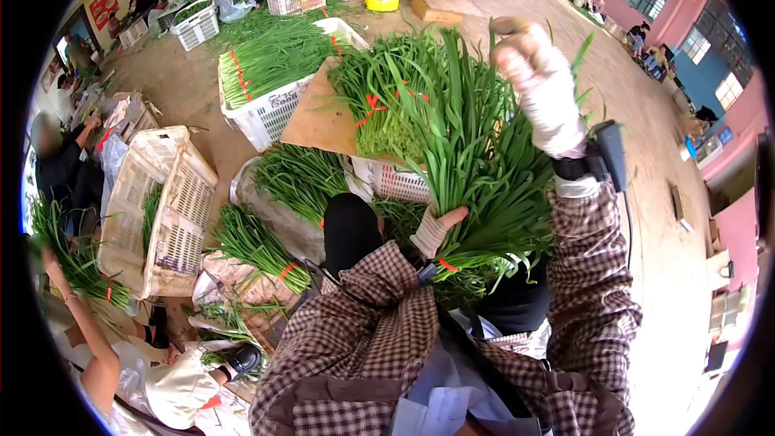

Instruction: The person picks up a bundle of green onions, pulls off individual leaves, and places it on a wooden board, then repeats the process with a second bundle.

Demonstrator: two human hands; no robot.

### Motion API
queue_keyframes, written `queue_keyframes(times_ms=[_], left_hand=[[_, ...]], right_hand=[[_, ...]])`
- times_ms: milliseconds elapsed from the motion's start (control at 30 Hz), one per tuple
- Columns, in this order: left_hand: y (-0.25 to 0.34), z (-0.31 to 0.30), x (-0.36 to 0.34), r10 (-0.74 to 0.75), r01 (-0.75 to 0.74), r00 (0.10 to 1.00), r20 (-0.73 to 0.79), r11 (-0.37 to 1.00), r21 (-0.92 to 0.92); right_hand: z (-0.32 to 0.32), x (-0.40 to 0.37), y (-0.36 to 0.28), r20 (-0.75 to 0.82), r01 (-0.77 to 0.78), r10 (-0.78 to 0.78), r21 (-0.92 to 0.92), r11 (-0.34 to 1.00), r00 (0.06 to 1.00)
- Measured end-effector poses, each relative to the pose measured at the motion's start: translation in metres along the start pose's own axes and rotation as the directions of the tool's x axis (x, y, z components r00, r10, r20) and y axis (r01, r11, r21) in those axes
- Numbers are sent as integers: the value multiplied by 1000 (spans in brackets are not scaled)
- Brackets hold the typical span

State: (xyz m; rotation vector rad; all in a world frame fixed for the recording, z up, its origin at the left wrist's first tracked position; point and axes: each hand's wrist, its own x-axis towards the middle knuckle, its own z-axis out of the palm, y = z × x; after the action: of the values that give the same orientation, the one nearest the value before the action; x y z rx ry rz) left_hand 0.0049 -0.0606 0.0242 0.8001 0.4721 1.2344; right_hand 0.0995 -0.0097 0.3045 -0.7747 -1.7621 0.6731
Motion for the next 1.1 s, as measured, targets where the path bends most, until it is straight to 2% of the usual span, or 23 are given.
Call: queue_keyframes(times_ms=[33, 100, 133, 167, 200, 233, 300, 367, 433, 467, 533, 567, 633, 700, 733, 767, 833, 867, 900, 967, 1000, 1033, 1100], left_hand=[[-1, 0, 1, -4, 4, 1000, 3, 1000, -7], [-2, -1, 4, 29, -30, 999, -33, 999, -33], [5, 3, 2, 35, -37, 999, -41, 998, -51], [4, 3, 4, 2, -6, 998, -56, 997, -77], [8, 5, 4, 6, -13, 998, -69, 995, -101], [12, 8, 5, 11, -21, 997, -81, 992, -123], [13, 8, 9, 33, -38, 993, -117, 998, -45], [11, 6, 11, 102, -117, 985, -142, 988, -104], [12, 4, 13, 80, -93, 974, -211, 994, -51], [11, 5, 14, 127, -140, 961, -244, 990, -34], [14, 3, 18, 218, -190, 928, -302, 975, 119], [-10, -27, 30, 158, -119, 951, -265, 980, 160], [-23, -44, 39, 213, -198, 938, -275, 977, 82], [-16, -37, 34, 139, -167, 956, -259, 982, -87], [-15, -40, 37, 148, -179, 958, -246, 978, -109], [-14, -41, 34, 149, -176, 959, -240, 980, -94], [8, -18, 20, 43, -106, 975, -217, 952, -288], [10, -16, 19, 29, -100, 975, -222, 944, -315], [11, -16, 18, 43, -110, 974, -221, 947, -302], [13, -16, 16, 9, -68, 977, -214, 961, -269], [13, -12, 16, 79, -121, 970, -229, 977, -174], [15, -9, 16, 33, -79, 978, -204, 971, -224], [14, -10, 18, -43, -9, 990, -131, 929, -371]], right_hand=[[-9, 0, -5, -17, 141, -142, -35, 989, 990], [-30, -16, -31, 237, 193, -184, -14, 981, 954], [-34, -29, -34, 430, 242, -230, 27, 970, 873], [-37, -43, -37, 603, 280, -271, 81, 956, 750], [-37, -58, -37, 809, 156, -111, 23, 987, 577], [-36, -74, -36, 940, 52, 45, -66, 996, 340], [-22, -107, -40, 885, 258, 318, -413, 874, 339], [-16, -127, -30, 785, 359, 327, -553, 751, 526], [-20, -138, -24, 724, 314, 378, -624, 715, 577], [-23, -149, -14, 714, 73, 506, -609, 790, 483], [-28, -185, 13, 705, -410, 642, -512, 755, 301], [-22, -193, 23, 733, -148, 632, -616, 774, 253], [-20, -230, 61, 680, -356, 691, -599, 717, 247], [-20, -265, 108, 509, -301, 770, -719, 627, 385], [-23, -264, 105, 407, -356, 816, -752, 554, 411], [-24, -271, 113, 408, -362, 810, -743, 563, 421], [-25, -283, 132, 211, -449, 713, -649, 614, 669], [-25, -280, 140, 180, -529, 781, -643, 554, 599], [-22, -281, 147, 187, -522, 770, -636, 568, 610], [-12, -285, 169, 134, -488, 648, -549, 678, 750], [-5, -277, 170, 130, -549, 655, -440, 711, 744], [5, -274, 170, 96, -438, 477, -273, 857, 873], [12, -256, 154, 244, -452, 403, 199, 869, 882]])
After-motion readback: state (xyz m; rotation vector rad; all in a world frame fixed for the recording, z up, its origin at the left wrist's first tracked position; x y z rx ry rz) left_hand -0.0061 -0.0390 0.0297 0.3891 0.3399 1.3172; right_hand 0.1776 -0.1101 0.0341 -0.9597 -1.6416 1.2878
